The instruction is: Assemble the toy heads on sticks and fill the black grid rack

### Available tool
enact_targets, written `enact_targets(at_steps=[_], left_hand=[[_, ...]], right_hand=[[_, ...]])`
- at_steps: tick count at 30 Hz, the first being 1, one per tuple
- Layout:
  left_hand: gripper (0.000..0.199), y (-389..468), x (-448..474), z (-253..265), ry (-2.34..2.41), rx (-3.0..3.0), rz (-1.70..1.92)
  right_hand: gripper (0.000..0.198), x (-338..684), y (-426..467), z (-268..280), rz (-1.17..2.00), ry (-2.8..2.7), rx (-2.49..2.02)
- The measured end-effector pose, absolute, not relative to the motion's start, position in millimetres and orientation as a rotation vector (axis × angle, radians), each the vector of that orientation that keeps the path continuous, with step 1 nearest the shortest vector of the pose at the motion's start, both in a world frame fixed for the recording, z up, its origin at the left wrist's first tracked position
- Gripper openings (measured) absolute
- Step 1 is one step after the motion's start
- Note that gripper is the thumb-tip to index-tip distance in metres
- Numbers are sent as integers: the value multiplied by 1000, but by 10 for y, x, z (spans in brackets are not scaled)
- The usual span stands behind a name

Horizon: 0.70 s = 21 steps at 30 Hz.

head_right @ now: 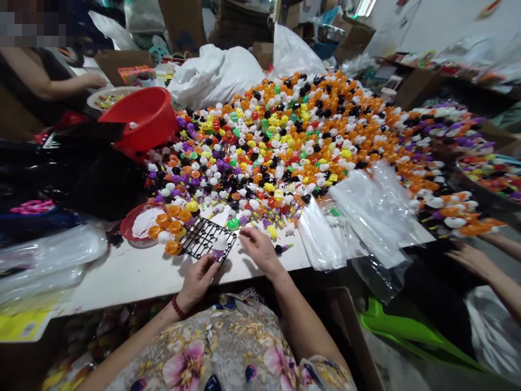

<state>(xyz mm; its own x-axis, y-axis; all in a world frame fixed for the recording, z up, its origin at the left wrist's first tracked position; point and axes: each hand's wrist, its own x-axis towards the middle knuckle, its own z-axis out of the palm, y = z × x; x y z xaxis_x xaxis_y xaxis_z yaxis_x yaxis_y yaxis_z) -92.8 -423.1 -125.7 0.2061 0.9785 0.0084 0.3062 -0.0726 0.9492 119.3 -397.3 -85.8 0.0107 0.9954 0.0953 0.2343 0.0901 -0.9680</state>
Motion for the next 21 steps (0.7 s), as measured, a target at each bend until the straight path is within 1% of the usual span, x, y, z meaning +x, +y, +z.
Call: enact_targets(at_steps=[4,9,13,16,21], left_hand=[[25,-4242,-972,-1327,1327,1485,982],[29,-4240,-961,-1376,1294,1452,1048],[30,-4276,-965,-1433,1290,1439,1098],[27,-4301,-970,-1455,1306,1458,1117],[22,-4305,-972,-1409,1302,1544,1114]], right_hand=[[22,1644,-3838,-842,493,-1492,-1551],[23,1838,-3610,-924,105,-1711,-1686],[24,1825,-3386,-913,-129,-1861,-1800],[22,1791,-3252,-882,-291,-1931,-1936],[15,1728,-3159,-895,-345,-1954,-2050]])
